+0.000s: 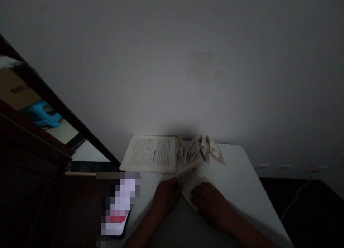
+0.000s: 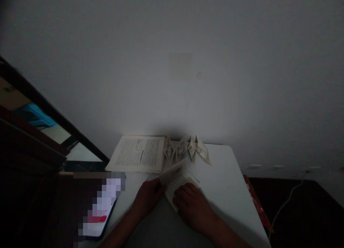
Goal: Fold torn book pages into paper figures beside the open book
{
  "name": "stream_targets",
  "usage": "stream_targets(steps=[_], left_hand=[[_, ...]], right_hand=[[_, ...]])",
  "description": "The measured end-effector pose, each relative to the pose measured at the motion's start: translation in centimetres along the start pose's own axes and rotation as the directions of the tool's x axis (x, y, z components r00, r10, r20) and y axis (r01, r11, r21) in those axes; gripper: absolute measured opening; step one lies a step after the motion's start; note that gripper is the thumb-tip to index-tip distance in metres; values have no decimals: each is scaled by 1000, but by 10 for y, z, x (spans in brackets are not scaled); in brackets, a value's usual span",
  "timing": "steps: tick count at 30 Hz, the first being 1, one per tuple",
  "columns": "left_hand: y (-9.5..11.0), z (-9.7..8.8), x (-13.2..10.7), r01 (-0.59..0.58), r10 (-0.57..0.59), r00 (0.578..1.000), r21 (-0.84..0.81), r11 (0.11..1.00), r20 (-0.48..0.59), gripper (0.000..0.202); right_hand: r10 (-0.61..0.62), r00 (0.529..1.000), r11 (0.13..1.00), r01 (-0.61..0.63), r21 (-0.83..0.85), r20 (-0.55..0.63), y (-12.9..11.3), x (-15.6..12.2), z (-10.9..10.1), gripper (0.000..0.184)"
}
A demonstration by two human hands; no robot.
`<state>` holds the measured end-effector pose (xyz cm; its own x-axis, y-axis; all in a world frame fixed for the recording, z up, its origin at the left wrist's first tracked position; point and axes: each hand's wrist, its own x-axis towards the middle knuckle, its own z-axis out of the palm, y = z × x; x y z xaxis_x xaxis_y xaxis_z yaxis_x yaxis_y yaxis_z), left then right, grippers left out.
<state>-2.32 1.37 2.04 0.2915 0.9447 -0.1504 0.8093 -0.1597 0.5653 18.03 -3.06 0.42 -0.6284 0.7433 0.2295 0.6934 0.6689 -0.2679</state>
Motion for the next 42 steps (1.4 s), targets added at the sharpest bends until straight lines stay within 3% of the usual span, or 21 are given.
stream_targets(steps=[6, 12, 21, 28, 34, 42], left_hand=[[0, -5, -9, 100, -94, 995, 177, 979, -42, 40], [2, 5, -26, -141, 135, 989, 88, 986, 68, 28], [1, 13, -21, -165, 129, 980, 260, 951, 151, 39], [3, 10, -19, -148, 116, 982, 229, 962, 149, 39], [1, 8, -18, -153, 124, 982, 217, 964, 142, 40], [7, 5, -14, -135, 102, 985, 258, 957, 136, 34]], right_hand=[[52, 998, 998, -52, -29, 21, -5, 2, 2, 20], [82, 992, 996, -83, 11, 92, -4, 1, 12, 28], [80, 996, 996, -83, 43, 49, -3, -3, 11, 20], [106, 994, 991, -106, 78, 1, -4, -4, 3, 19], [210, 977, 964, -199, 174, -43, -1, -8, -3, 20], [440, 897, 841, -424, 335, 30, 1, -5, -5, 31]])
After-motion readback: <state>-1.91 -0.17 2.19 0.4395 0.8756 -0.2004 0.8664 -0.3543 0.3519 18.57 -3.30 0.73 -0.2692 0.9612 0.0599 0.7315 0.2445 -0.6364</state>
